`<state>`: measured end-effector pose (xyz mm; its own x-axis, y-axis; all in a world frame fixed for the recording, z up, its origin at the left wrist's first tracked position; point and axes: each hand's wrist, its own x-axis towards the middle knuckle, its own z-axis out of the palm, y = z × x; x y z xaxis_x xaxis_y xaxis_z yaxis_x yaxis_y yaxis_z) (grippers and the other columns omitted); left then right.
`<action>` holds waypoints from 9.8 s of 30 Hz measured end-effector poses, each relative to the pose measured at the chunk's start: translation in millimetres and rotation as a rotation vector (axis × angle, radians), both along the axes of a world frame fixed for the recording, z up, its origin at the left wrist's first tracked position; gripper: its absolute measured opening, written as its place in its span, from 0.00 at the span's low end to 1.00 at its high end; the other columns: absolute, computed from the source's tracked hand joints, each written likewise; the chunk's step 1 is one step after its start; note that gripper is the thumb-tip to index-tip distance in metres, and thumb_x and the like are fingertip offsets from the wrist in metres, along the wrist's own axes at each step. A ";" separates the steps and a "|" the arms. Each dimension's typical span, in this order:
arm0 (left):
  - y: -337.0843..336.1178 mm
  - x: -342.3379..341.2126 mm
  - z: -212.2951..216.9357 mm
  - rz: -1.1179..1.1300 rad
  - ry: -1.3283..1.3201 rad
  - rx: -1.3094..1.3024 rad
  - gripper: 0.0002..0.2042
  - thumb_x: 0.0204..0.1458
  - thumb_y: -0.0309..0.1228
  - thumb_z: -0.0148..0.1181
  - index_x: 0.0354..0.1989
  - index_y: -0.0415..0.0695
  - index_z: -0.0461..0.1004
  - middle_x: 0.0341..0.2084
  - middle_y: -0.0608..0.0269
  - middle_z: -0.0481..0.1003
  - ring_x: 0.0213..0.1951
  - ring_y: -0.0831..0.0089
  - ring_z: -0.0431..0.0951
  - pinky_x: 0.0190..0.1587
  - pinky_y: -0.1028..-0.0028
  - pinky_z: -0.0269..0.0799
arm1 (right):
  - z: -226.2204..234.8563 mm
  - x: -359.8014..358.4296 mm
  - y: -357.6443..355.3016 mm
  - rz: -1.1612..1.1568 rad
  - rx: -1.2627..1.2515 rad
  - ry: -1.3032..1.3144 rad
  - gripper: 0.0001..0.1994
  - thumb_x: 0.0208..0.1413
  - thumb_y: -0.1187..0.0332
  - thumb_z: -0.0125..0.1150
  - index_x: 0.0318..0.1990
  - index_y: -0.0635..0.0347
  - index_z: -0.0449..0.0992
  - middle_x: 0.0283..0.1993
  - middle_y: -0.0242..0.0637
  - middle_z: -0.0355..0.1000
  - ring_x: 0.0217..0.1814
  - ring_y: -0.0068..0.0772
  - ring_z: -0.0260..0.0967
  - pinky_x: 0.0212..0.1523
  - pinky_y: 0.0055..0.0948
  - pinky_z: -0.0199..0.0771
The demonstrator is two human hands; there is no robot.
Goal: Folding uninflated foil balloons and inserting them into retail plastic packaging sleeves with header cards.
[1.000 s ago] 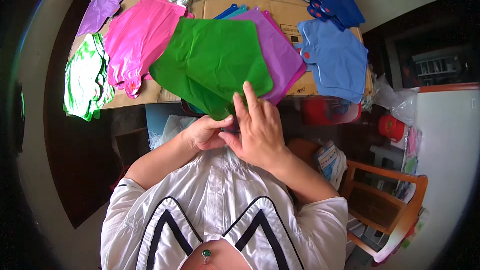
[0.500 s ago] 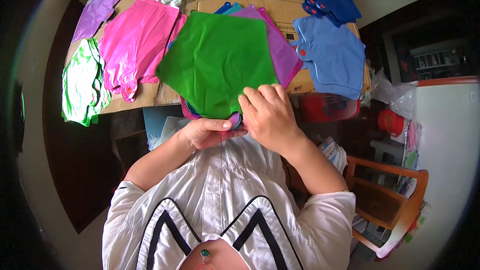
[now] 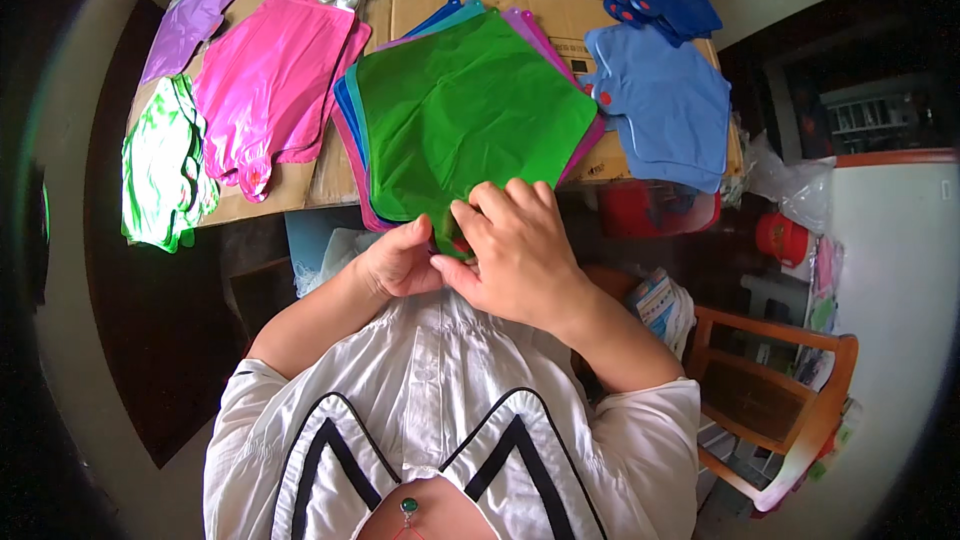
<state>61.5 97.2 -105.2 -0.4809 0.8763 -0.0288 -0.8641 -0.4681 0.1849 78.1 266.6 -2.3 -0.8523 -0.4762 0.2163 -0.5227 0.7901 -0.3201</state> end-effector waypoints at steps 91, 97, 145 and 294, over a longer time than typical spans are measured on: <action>-12.5 -7.8 15.9 -0.032 -0.087 -0.309 0.08 0.58 0.28 0.57 0.42 0.37 0.71 0.35 0.62 0.73 0.37 0.73 0.74 0.49 0.70 0.72 | 3.5 -256.2 -41.7 -0.444 -0.030 -0.438 0.10 0.48 0.69 0.54 0.27 0.66 0.79 0.32 0.55 0.76 0.41 0.49 0.77 0.43 0.42 0.76; -8.6 -8.3 16.2 -0.013 -0.087 -0.362 0.05 0.59 0.24 0.54 0.42 0.38 0.70 0.34 0.60 0.73 0.34 0.72 0.74 0.42 0.72 0.73 | -16.6 -262.1 -32.7 -0.436 -0.162 -0.448 0.10 0.46 0.65 0.60 0.24 0.64 0.78 0.24 0.49 0.75 0.29 0.42 0.76 0.34 0.39 0.76; -24.7 -10.7 29.9 -0.075 -0.177 -0.191 0.10 0.57 0.29 0.57 0.43 0.37 0.71 0.35 0.58 0.73 0.38 0.68 0.76 0.53 0.61 0.70 | 21.4 -248.8 -2.1 -0.208 -0.147 -0.768 0.14 0.43 0.83 0.54 0.40 0.64 0.76 0.35 0.35 0.74 0.35 0.27 0.71 0.34 0.27 0.72; -25.2 -135.8 60.2 0.561 2.336 -1.302 0.54 0.34 0.70 0.60 0.63 0.37 0.60 0.55 0.45 0.62 0.63 0.50 0.59 0.65 0.54 0.53 | -48.2 -3.0 39.9 -0.648 -1.472 -0.806 0.11 0.58 0.68 0.60 0.44 0.65 0.74 0.37 0.39 0.76 0.36 0.29 0.76 0.38 0.31 0.80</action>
